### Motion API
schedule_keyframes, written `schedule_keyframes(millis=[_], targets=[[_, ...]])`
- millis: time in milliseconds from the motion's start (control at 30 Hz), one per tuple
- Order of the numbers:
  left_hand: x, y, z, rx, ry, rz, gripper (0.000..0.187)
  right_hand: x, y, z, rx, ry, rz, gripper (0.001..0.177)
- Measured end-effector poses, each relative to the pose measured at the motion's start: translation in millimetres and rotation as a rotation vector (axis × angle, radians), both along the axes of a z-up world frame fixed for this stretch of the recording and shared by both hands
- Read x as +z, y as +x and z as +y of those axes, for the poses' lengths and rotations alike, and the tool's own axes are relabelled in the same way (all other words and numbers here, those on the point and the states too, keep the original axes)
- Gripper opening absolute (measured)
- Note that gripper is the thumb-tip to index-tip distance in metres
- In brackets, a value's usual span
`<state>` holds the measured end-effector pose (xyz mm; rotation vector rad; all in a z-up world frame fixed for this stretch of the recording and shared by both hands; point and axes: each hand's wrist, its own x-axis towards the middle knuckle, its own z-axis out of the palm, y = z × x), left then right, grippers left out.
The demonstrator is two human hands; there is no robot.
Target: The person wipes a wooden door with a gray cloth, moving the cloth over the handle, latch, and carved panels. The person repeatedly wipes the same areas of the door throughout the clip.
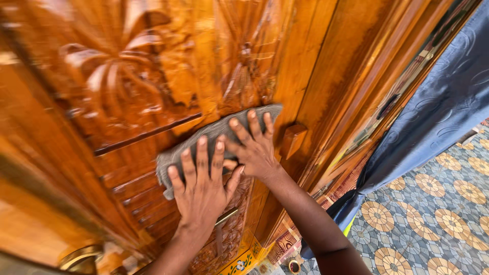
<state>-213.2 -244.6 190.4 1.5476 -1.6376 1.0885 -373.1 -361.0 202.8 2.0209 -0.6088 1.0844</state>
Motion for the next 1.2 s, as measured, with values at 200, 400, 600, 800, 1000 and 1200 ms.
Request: schedule_keyframes(millis=[200,400,600,800,1000,1200], targets=[[22,-51,-31,-0.017,0.11,-0.094,0.08,-13,-19,-17,0.098,0.233,-0.463,0.079],[-3,-62,-43,0.066,0.064,-0.206,0.081,-36,-15,-21,0.173,0.274,-0.598,0.082],[-54,-60,-44,-0.004,0.187,-0.202,0.082,-113,-25,-37,0.221,0.356,-0.559,0.09],[-83,-64,-42,-0.096,0.234,-0.2,0.077,-179,-82,-64,0.081,0.698,-0.313,0.112],[-63,-66,-39,-0.106,0.326,-0.063,0.076,-183,-78,-63,0.207,0.461,-0.37,0.104],[-13,-42,-50,0.1,0.035,-0.284,0.057,-111,-34,-33,0.088,0.362,-0.491,0.086]])
